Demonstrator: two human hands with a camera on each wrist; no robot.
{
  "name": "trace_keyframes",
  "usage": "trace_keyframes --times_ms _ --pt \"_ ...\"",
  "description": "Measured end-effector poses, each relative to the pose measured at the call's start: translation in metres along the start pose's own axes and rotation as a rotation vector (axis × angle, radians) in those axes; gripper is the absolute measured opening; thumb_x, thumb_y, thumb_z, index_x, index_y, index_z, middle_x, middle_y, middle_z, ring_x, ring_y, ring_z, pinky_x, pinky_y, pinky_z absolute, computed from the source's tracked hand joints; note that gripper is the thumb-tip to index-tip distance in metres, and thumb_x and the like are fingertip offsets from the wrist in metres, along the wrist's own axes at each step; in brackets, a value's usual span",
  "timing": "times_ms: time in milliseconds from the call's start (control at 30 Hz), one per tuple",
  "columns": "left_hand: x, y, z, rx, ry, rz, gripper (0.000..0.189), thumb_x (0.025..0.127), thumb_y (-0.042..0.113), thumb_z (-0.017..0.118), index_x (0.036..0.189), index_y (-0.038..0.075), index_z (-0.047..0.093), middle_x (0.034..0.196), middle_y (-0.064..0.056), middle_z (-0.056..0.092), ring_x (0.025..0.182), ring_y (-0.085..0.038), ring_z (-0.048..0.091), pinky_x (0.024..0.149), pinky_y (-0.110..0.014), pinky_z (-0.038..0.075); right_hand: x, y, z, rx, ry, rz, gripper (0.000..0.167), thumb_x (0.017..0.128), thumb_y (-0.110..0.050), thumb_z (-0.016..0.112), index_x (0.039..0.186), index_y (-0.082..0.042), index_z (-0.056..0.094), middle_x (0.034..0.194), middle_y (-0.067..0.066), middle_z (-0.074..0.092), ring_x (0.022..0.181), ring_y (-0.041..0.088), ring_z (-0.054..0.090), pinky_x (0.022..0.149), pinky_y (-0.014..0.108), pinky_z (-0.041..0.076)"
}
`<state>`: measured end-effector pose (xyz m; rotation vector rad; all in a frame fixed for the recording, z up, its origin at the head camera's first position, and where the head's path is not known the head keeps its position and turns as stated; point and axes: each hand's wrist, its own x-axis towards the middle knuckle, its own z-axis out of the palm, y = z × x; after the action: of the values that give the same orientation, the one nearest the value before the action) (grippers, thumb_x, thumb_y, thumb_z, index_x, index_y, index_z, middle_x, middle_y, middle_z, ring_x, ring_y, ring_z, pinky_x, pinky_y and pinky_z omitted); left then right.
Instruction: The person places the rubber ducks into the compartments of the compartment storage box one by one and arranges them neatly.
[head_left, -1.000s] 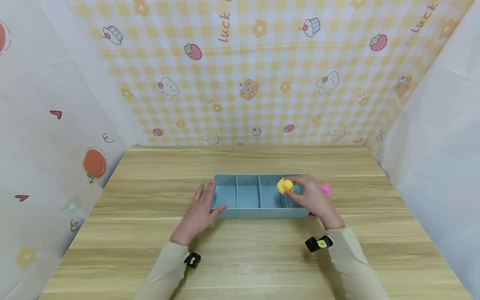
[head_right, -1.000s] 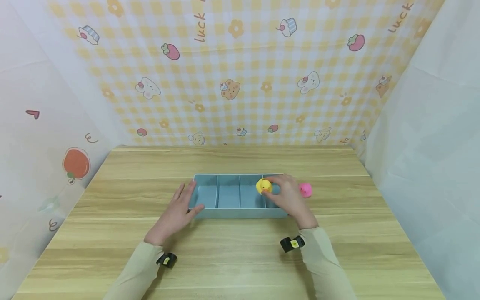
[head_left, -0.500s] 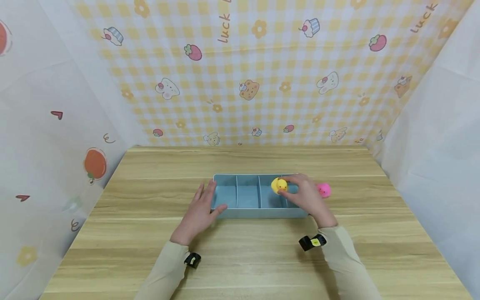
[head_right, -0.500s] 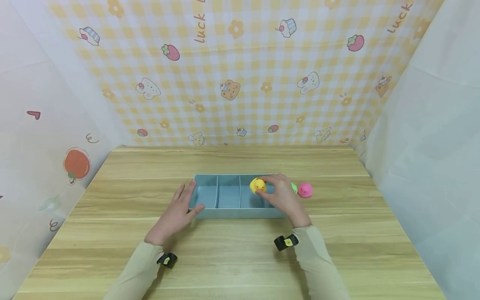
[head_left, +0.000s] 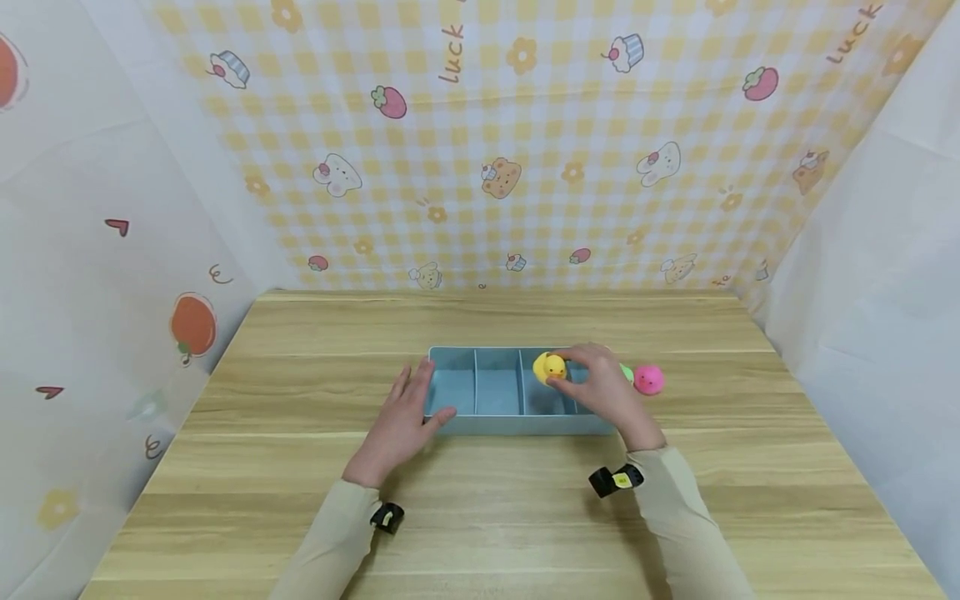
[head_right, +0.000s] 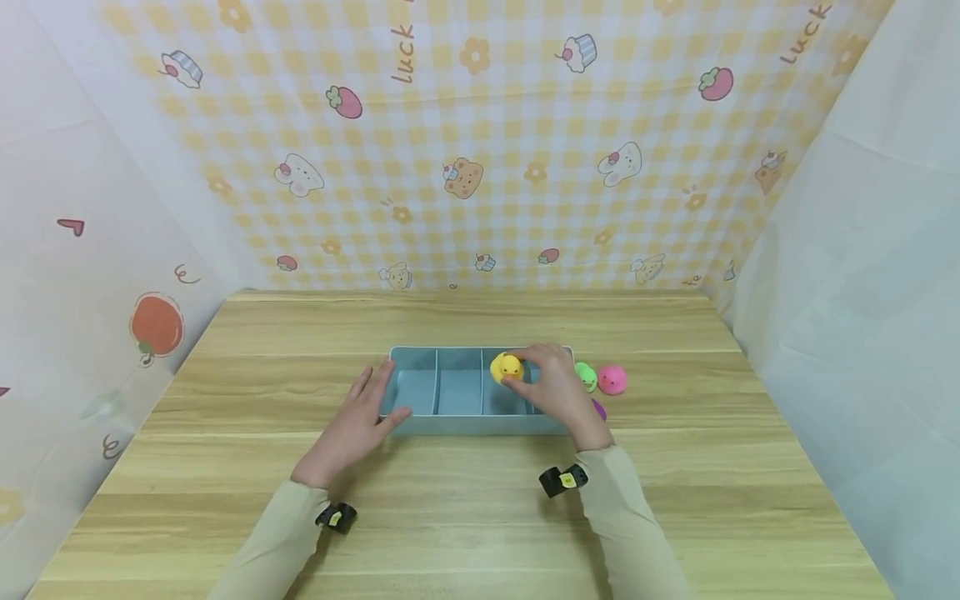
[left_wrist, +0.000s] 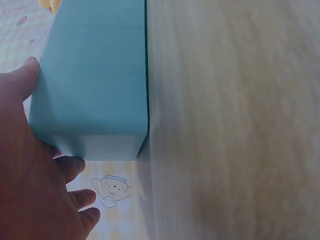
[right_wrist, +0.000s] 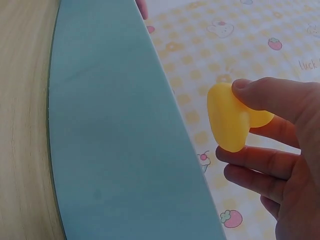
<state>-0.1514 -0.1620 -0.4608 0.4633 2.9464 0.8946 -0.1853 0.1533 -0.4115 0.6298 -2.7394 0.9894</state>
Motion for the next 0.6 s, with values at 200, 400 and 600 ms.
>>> trace_keyframes --times_ms 200,400,600 --pt "0.001 0.003 -0.002 -0.007 -0.017 -0.016 0.084 0.095 0.053 0.049 0.154 0.009 0.010 0.161 -0.007 0.011 0.146 -0.039 0.007 0.114 -0.056 0.022 0.004 -0.004 0.003 -0.012 -0.003 -0.018 0.038 0.079 -0.023 0.079 0.112 -0.006 0.070 0.111 0.011 0.070 0.107 0.031 0.060 0.097 0.051 0.043" --pt "0.000 0.005 -0.003 -0.018 -0.016 -0.019 0.083 0.095 0.050 0.052 0.154 0.008 0.011 0.161 -0.009 0.012 0.146 -0.039 0.007 0.114 -0.057 0.021 0.007 -0.007 0.007 0.008 0.011 -0.048 0.037 0.079 -0.021 0.079 0.110 -0.004 0.070 0.110 0.013 0.070 0.106 0.032 0.061 0.097 0.052 0.044" --pt "0.000 0.004 -0.001 -0.023 -0.013 -0.024 0.083 0.095 0.049 0.052 0.154 0.009 0.010 0.161 -0.008 0.011 0.147 -0.039 0.007 0.113 -0.059 0.021 0.009 -0.009 0.011 0.024 0.005 -0.045 0.037 0.078 -0.020 0.079 0.111 -0.003 0.070 0.110 0.013 0.070 0.105 0.032 0.062 0.095 0.051 0.046"
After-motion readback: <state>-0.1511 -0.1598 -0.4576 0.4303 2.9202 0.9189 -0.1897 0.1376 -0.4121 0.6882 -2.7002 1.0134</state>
